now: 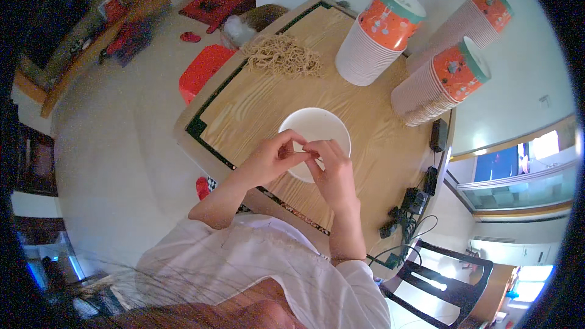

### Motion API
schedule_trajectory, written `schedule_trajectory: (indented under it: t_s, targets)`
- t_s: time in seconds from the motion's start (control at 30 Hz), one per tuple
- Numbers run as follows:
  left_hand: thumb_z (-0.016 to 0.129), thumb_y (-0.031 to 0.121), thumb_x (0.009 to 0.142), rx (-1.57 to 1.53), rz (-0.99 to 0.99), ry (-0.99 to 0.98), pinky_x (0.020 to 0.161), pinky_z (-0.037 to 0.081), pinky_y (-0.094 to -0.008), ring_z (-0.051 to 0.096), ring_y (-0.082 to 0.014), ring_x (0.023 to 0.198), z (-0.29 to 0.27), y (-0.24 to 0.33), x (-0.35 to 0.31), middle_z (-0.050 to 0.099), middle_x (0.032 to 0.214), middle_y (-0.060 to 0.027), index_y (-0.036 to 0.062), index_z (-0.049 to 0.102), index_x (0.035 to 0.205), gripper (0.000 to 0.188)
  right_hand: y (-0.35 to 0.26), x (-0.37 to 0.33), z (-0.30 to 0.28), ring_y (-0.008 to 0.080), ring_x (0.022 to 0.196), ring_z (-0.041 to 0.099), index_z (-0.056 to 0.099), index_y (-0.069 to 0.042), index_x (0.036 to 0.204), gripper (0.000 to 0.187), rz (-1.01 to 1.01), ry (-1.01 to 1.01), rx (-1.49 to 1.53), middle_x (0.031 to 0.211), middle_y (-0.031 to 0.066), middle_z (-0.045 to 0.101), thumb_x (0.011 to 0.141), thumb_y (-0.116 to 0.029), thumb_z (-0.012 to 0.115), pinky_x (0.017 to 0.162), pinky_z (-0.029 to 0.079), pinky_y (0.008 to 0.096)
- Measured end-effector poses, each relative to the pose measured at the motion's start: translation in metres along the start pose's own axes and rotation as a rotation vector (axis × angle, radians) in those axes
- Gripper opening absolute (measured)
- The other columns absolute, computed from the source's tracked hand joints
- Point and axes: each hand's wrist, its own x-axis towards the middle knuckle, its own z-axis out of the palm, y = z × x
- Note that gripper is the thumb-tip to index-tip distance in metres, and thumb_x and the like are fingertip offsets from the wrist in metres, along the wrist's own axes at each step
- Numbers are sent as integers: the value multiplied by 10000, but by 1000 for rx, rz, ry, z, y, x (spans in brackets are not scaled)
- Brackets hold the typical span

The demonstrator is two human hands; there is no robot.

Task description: Attaching thin strings to the rims of paper buckets for packaging.

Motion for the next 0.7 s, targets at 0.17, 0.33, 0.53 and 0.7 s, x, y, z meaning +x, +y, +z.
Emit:
schedule_trajectory:
  t_s: [0.17, 0.33, 0.53, 0.7]
  targets:
    - [669, 126, 820, -94, 53, 72, 501, 354, -221, 438, -40, 551, 1, -20, 9, 523, 618, 26, 32, 638, 843, 101, 14, -1, -11, 233, 735, 606, 605, -14, 853, 158, -9, 49, -11, 813, 105, 621, 722, 27, 684, 645, 496, 318]
    - [674, 110, 809, -226, -78, 75, 494, 331, -213, 409, -35, 541, -6, -8, 3, 511, 593, 38, 28, 641, 787, 91, 23, -7, -11, 170, 748, 587, 620, -2, 853, 159, 104, 189, 99, 818, 74, 617, 719, 43, 691, 699, 466, 276]
    - [657, 108, 810, -151, 43, 132, 453, 298, -238, 355, -43, 482, -4, -16, 2, 417, 507, 47, 18, 621, 787, 100, 3, 1, -6, 201, 797, 586, 631, -18, 865, 194, 33, 118, 48, 827, 81, 613, 698, 15, 726, 724, 475, 314]
    - [668, 115, 808, -138, 25, 92, 496, 345, -226, 411, -43, 541, -6, -15, -1, 505, 601, 27, 29, 630, 824, 95, 20, -6, -5, 203, 748, 586, 631, -18, 837, 163, 39, 101, 77, 794, 76, 605, 705, -2, 725, 683, 474, 309]
